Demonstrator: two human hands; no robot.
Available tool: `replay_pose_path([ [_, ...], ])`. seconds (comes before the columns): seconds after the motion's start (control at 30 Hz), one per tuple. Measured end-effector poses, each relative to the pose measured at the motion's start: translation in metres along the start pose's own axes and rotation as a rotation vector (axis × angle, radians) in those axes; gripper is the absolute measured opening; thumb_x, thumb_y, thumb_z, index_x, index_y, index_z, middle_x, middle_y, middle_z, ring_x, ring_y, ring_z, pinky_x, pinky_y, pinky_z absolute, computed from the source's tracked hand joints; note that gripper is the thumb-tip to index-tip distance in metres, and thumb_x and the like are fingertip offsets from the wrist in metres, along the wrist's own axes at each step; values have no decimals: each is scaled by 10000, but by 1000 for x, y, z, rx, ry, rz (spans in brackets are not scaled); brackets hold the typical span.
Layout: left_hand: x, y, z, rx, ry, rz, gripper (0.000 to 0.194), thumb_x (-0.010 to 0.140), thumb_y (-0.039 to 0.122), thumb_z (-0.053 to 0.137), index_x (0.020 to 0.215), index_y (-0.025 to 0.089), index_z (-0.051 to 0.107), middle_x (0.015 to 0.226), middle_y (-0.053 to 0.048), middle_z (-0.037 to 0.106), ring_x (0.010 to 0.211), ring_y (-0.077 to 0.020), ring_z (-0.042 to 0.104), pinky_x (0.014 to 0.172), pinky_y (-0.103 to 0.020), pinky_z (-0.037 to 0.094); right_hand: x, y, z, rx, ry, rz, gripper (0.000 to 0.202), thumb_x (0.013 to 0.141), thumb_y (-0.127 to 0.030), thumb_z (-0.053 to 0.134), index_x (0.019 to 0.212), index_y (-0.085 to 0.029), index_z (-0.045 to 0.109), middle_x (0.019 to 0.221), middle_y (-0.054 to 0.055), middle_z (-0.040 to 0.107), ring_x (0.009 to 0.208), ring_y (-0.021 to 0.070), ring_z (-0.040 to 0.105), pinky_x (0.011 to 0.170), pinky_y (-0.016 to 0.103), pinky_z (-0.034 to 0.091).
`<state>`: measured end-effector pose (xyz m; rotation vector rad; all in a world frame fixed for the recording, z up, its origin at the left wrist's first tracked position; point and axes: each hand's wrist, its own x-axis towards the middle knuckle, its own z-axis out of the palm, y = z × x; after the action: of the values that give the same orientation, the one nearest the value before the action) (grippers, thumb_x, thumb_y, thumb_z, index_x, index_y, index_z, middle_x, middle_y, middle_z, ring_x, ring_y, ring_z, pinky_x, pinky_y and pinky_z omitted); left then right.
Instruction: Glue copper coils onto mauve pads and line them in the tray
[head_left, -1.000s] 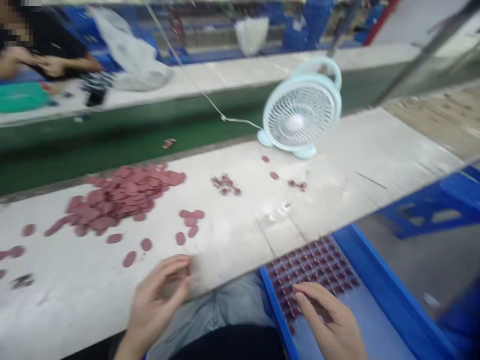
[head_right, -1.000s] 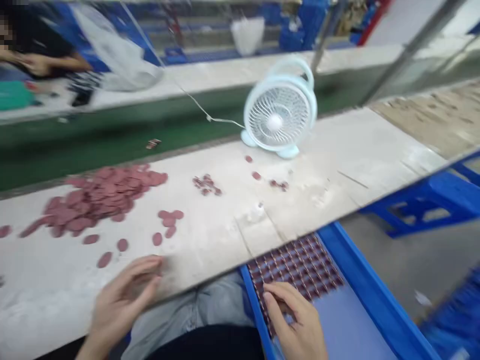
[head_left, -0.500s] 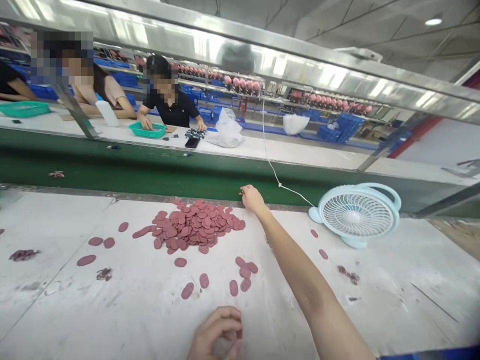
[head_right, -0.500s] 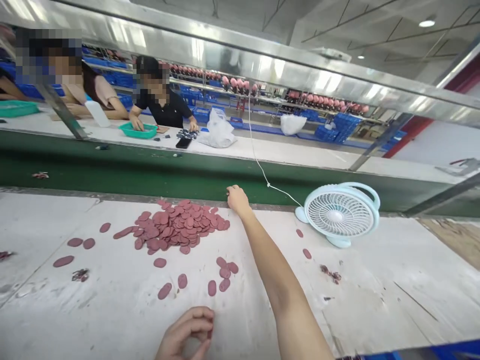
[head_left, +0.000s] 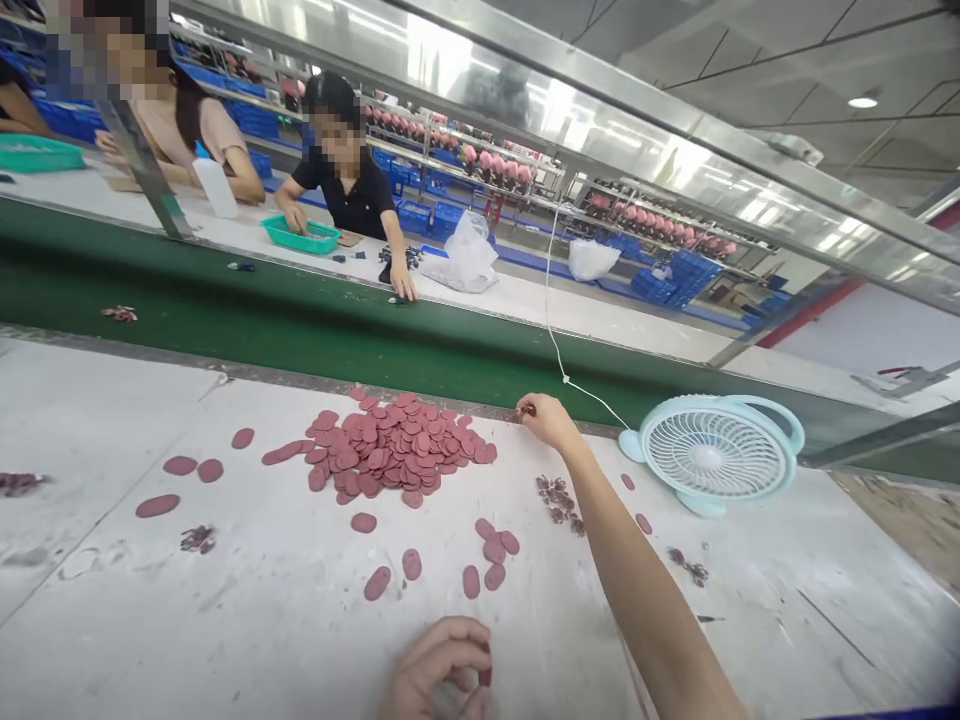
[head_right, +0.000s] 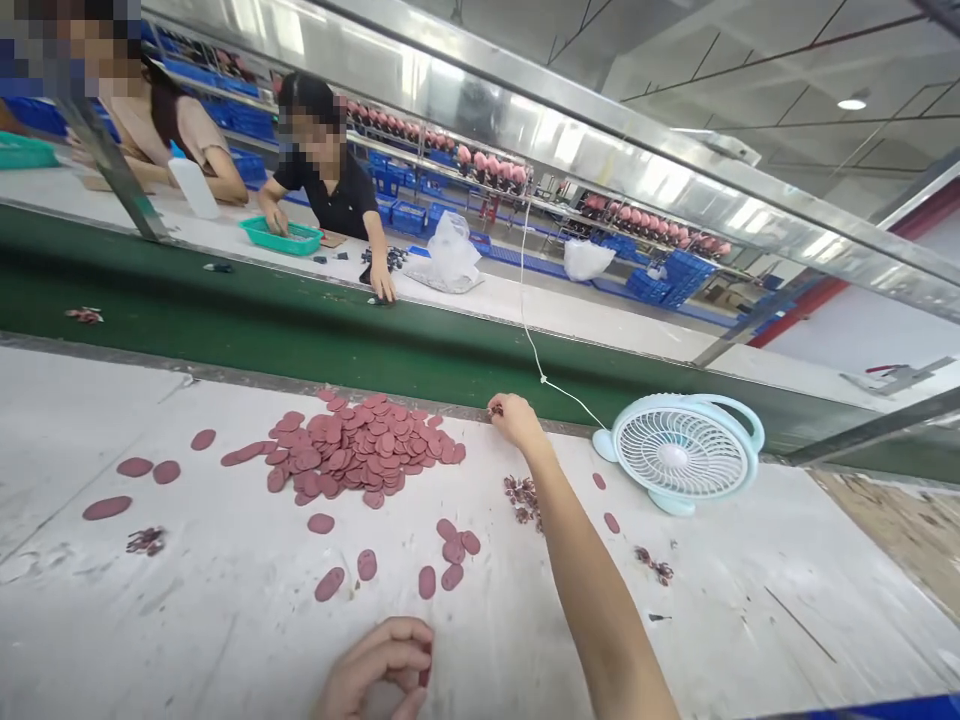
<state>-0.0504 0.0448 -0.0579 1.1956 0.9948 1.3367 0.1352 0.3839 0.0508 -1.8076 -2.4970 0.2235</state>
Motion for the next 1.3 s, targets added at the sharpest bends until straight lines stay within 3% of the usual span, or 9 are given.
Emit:
replay_pose_path([
  [0.23,-1,17,3,52,33,30,137,847,283,636,917,230,741,1077,-132,698,736,-190,665,652,-311,570,-108,19,20,60,60,-25,268,968,-350,608,1169,-175,640,1215,83,655,1065,223,650,934,454,547],
  [0.53,-1,28,-8,86,-61,-54,138,894,251,624,961,210,737,1169,-141,674,1016,-241,674,796,-302,582,-183,2,79,199,238,-9,410,1001,-350,494,1384,-212,543,1519,117,478,1449,328,359,1171,571,311],
  [0.8,-7,43,-9,-286,115,-263,228,867,303,701,1058,204,775,1273,-154,689,1064,-291,695,730,-285,583,-263,-26,91,624,391,114,492,908,-433,619,1363,-248,587,1544,109,456,1503,392,226,1204,645,145],
  [0.87,-9,49,-5,-432,163,-383,213,858,287,719,1038,188,775,1249,-152,716,1045,-269,709,739,-262,581,-285,-30,85,790,493,163,450,889,-430,657,1308,-268,622,1513,91,481,1488,364,259,1208,614,172],
  [0.93,-12,53,-1,-576,192,-505,190,842,264,741,1008,178,771,1183,-146,750,1003,-242,725,734,-244,581,-309,-30,78,999,613,230,351,928,-431,605,1242,-278,634,1380,89,562,1344,304,457,1114,535,378],
  [1.0,-15,55,3,-686,215,-596,184,822,253,765,990,179,764,1128,-135,771,939,-226,741,693,-238,584,-332,-26,72,1206,676,287,304,996,-455,461,1171,-272,629,1073,62,634,915,196,630,768,372,560],
  [1.07,-19,56,8,-746,231,-658,198,806,255,784,989,183,757,1104,-128,777,880,-217,751,638,-232,582,-345,-17,69,1633,621,288,356,1026,-470,373,1168,-240,605,820,-5,570,546,97,488,450,224,437],
  [1.2,-23,57,22,-800,220,-750,224,762,236,826,968,179,755,1098,-131,779,840,-201,760,579,-190,570,-337,11,74,2693,333,130,483,954,-453,584,1334,-183,458,785,-59,539,456,35,417,343,141,309],
  [1.3,-24,58,32,-837,175,-775,219,748,214,836,950,172,762,1107,-142,780,863,-207,767,592,-176,577,-320,28,79,2871,282,107,518,928,-409,627,1343,-190,409,775,-69,542,473,53,465,343,155,337],
])
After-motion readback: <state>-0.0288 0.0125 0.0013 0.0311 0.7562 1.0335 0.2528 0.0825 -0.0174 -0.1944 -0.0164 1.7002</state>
